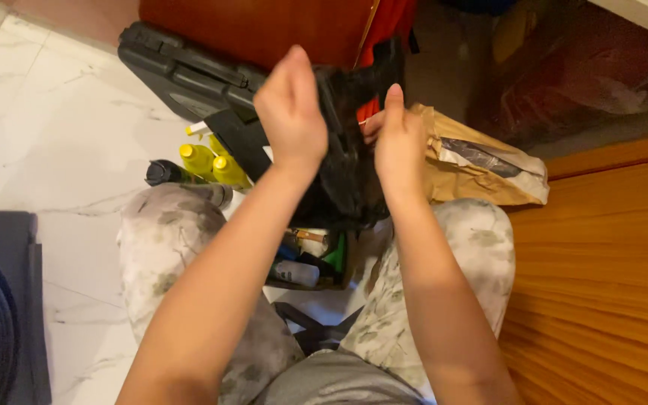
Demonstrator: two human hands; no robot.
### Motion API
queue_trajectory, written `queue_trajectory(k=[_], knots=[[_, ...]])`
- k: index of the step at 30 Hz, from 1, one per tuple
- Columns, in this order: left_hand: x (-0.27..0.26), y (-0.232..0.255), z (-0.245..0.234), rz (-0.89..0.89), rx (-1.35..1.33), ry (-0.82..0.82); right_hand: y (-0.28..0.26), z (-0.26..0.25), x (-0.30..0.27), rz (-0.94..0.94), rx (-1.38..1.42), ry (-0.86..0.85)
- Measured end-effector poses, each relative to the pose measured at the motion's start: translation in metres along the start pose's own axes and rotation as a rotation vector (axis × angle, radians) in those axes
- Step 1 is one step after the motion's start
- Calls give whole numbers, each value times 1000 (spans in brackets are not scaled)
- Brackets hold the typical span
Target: The person sits on the floor and attempts to repair a broken black plastic stool. They first try to snap the broken leg back into place by hand. When that fails, they use a hammer to forcefully tap the broken joint until the leg is reattached.
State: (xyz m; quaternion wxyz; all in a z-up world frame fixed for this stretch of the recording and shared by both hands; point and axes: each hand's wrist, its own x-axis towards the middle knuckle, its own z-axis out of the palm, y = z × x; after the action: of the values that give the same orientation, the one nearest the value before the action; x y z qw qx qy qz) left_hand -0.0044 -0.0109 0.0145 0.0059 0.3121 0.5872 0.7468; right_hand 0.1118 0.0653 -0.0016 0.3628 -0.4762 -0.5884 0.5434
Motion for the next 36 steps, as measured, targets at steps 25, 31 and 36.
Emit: queue_trajectory(k=[25,31,36], knots=[[6,50,-32,246,401,-747,0,-26,10,359,241,-267],[-1,59,-42,-88,586,-927,15,-21,1,191,74,-156],[-22,58,-45,-206,719,-870,47,-16,8,-20,-213,-29]])
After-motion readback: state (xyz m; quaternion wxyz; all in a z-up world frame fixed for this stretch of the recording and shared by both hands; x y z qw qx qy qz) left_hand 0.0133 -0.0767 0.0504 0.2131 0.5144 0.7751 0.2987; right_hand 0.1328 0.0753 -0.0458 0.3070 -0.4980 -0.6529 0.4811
